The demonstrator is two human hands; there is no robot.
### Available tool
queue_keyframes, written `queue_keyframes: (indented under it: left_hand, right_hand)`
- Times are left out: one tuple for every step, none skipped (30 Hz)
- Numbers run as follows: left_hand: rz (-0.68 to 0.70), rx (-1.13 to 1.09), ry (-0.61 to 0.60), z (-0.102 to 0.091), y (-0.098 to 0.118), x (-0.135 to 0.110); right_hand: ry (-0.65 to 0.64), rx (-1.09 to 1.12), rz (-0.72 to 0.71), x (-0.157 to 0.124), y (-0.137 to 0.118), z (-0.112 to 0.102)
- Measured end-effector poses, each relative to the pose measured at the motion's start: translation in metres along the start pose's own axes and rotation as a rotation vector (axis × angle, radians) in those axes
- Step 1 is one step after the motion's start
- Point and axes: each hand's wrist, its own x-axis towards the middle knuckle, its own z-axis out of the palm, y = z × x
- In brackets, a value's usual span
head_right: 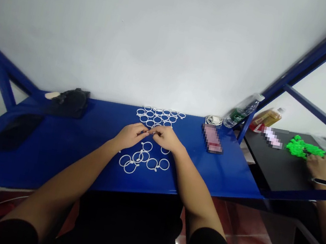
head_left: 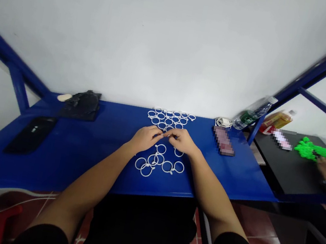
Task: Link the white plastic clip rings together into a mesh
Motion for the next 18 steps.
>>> queue_keyframes:
  left_hand:
    - [0.005,-0.003,-0.004,0.000,0.000,0.000]
    - [0.013,-0.004,-0.012,0.000,0.001,0.000]
    - [0.021,-0.003,-0.023,0.000,0.001,0.000]
    - [0.030,0.003,-0.034,0.000,0.001,0.000]
    - [0.036,0.010,-0.045,-0.001,0.001,0.000]
    - [0.041,0.019,-0.053,-0.001,0.001,0.000]
    - [0.044,0.026,-0.060,-0.001,0.002,-0.001]
    - [0.045,0.030,-0.065,-0.001,0.002,-0.001]
    - [0.046,0.029,-0.069,0.000,0.003,-0.001]
    - [0.044,0.024,-0.071,0.000,0.003,-0.001]
    - [0.041,0.016,-0.070,0.001,0.003,0.000]
    - [0.034,0.008,-0.063,0.001,0.003,0.000]
    - [0.024,0.004,-0.050,0.000,0.002,0.001]
    - [0.009,0.004,-0.035,-0.002,0.000,0.002]
    - [-0.012,0.011,-0.022,-0.006,-0.003,0.002]
    - [-0.045,0.027,-0.016,-0.011,-0.008,0.003]
    - [-0.088,0.046,-0.031,-0.018,-0.013,0.003]
    - [-0.153,0.066,-0.067,-0.026,-0.019,0.002]
  right_hand:
    - [0.002,0.007,0.009,0.000,0.000,0.000]
    - [0.003,0.017,0.019,0.000,0.000,-0.001]
    - [-0.003,0.028,0.029,0.001,-0.001,-0.002]
    - [-0.014,0.038,0.038,0.001,-0.001,-0.003]
    - [-0.029,0.045,0.044,0.001,-0.001,-0.003]
    - [-0.042,0.047,0.047,0.002,-0.002,-0.004]
    - [-0.052,0.043,0.048,0.002,-0.002,-0.004]
    - [-0.057,0.037,0.045,0.002,-0.003,-0.003]
    - [-0.062,0.031,0.039,0.003,-0.003,-0.002]
    - [-0.068,0.026,0.029,0.003,-0.003,-0.002]
    - [-0.070,0.020,0.017,0.003,-0.003,-0.001]
    - [-0.061,0.006,0.002,0.003,-0.002,-0.002]
    - [-0.038,-0.019,-0.009,0.003,-0.001,-0.004]
    - [0.006,-0.058,-0.007,0.002,0.001,-0.008]
    - [0.072,-0.111,0.013,0.002,0.004,-0.013]
    - [0.150,-0.178,0.052,0.001,0.008,-0.020]
    - [0.236,-0.246,0.118,0.000,0.013,-0.028]
    - [0.309,-0.314,0.194,-0.002,0.019,-0.036]
